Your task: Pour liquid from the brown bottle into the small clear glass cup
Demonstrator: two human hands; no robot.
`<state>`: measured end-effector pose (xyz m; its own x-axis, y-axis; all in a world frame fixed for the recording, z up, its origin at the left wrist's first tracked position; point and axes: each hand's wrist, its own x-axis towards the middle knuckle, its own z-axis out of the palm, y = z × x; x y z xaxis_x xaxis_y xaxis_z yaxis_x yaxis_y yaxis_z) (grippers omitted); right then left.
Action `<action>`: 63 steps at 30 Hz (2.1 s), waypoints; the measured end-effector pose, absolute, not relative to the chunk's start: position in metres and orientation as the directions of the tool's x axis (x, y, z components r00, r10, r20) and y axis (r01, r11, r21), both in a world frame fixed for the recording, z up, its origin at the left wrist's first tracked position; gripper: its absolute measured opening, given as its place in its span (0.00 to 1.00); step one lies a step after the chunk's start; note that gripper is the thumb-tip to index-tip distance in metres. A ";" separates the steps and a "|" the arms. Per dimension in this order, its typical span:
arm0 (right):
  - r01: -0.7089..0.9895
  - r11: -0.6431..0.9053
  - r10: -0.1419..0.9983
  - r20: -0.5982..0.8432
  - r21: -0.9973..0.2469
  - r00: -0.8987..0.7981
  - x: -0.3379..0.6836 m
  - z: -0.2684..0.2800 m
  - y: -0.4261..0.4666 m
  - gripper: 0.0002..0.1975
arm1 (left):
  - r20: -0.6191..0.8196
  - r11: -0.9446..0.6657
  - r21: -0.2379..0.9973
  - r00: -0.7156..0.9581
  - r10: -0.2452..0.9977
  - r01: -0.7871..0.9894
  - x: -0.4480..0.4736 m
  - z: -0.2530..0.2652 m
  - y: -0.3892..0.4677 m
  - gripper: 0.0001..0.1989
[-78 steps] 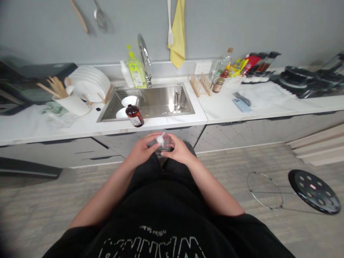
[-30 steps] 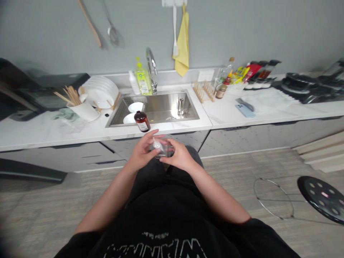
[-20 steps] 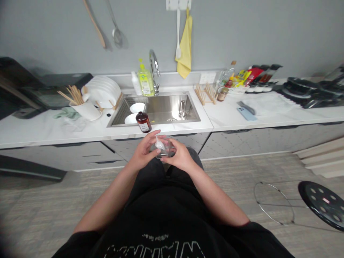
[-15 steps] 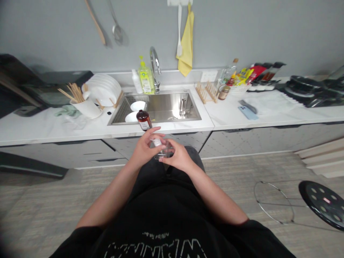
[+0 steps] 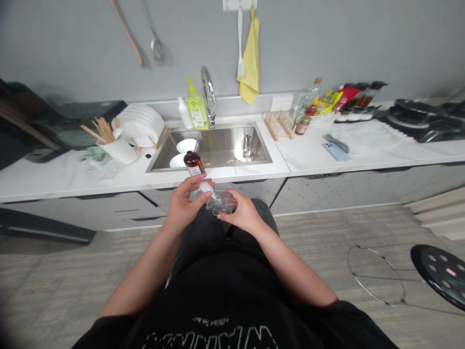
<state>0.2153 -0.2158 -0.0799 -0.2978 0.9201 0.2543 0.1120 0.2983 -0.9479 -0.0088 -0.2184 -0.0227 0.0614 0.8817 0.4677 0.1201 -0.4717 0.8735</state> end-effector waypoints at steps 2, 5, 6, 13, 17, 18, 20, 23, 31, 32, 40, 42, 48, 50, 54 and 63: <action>0.122 0.302 0.922 0.257 -0.945 -0.290 0.216 -0.079 -0.216 0.38 | 0.484 -0.483 0.859 0.038 0.874 0.172 -0.011 -0.016 -0.217 0.24; 0.141 0.307 0.922 0.258 -0.941 -0.288 0.218 -0.079 -0.218 0.39 | 0.500 -0.495 0.848 0.024 0.866 0.188 -0.013 -0.013 -0.217 0.22; 0.146 0.306 0.922 0.255 -0.941 -0.290 0.218 -0.079 -0.218 0.39 | 0.498 -0.495 0.849 0.029 0.866 0.184 -0.012 -0.013 -0.217 0.21; 0.157 0.309 0.923 0.256 -0.938 -0.288 0.222 -0.080 -0.220 0.41 | 0.437 -0.432 0.895 -0.025 0.899 0.110 -0.008 -0.019 -0.215 0.22; 0.166 0.300 0.924 0.242 -0.940 -0.297 0.223 -0.082 -0.221 0.41 | 0.420 -0.404 0.899 -0.068 0.905 0.170 -0.011 -0.020 -0.217 0.19; 0.174 0.298 0.923 0.238 -0.938 -0.302 0.224 -0.083 -0.222 0.42 | 0.423 -0.402 0.892 -0.072 0.903 0.207 -0.013 -0.021 -0.218 0.18; 0.196 0.307 0.920 0.237 -0.931 -0.314 0.225 -0.086 -0.223 0.43 | 0.404 -0.382 0.894 -0.055 0.913 0.232 -0.017 -0.024 -0.219 0.18; 0.240 0.333 0.911 0.246 -0.912 -0.330 0.228 -0.091 -0.223 0.44 | 0.327 -0.323 0.940 -0.020 0.945 0.110 -0.025 -0.030 -0.221 0.19; 0.308 0.329 0.923 0.234 -0.893 -0.306 0.224 -0.100 -0.197 0.42 | 0.220 -0.225 0.974 -0.151 0.964 -0.012 -0.057 -0.040 -0.209 0.20; 0.292 0.323 0.923 0.232 -0.900 -0.308 0.222 -0.101 -0.191 0.42 | 0.212 -0.222 0.974 -0.177 0.961 -0.041 -0.063 -0.041 -0.206 0.21; 0.137 0.278 0.942 0.242 -0.951 -0.232 0.224 -0.113 -0.125 0.38 | 0.048 -0.199 0.936 -0.456 0.889 -0.291 -0.166 -0.052 -0.168 0.19; 0.122 0.271 0.952 0.247 -0.955 -0.181 0.233 -0.114 -0.104 0.38 | 0.047 -0.233 0.936 -0.562 0.826 -0.265 -0.205 -0.058 -0.152 0.20; 0.110 0.220 0.975 0.215 -0.969 -0.052 0.272 -0.118 -0.035 0.41 | 0.155 -0.033 0.986 -0.812 0.562 0.165 -0.313 -0.086 -0.075 0.13; 0.108 0.204 0.979 0.200 -0.973 -0.045 0.280 -0.120 -0.018 0.42 | 0.206 0.198 0.910 -0.813 0.544 0.363 -0.333 -0.095 -0.051 0.13; 0.067 0.169 0.985 0.166 -0.983 -0.044 0.285 -0.126 0.001 0.41 | 0.221 0.401 0.781 -0.812 0.540 0.479 -0.345 -0.105 -0.019 0.13; 0.055 0.135 0.991 0.134 -0.989 -0.007 0.285 -0.147 0.008 0.43 | 0.249 0.545 0.620 -0.801 0.545 0.564 -0.340 -0.121 -0.003 0.17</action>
<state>0.2855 0.0078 -0.1471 -0.0067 0.9909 0.1344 0.0551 0.1346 -0.9894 -0.3397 -0.0032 -0.1212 -0.8006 0.5452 0.2486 0.5640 0.5454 0.6201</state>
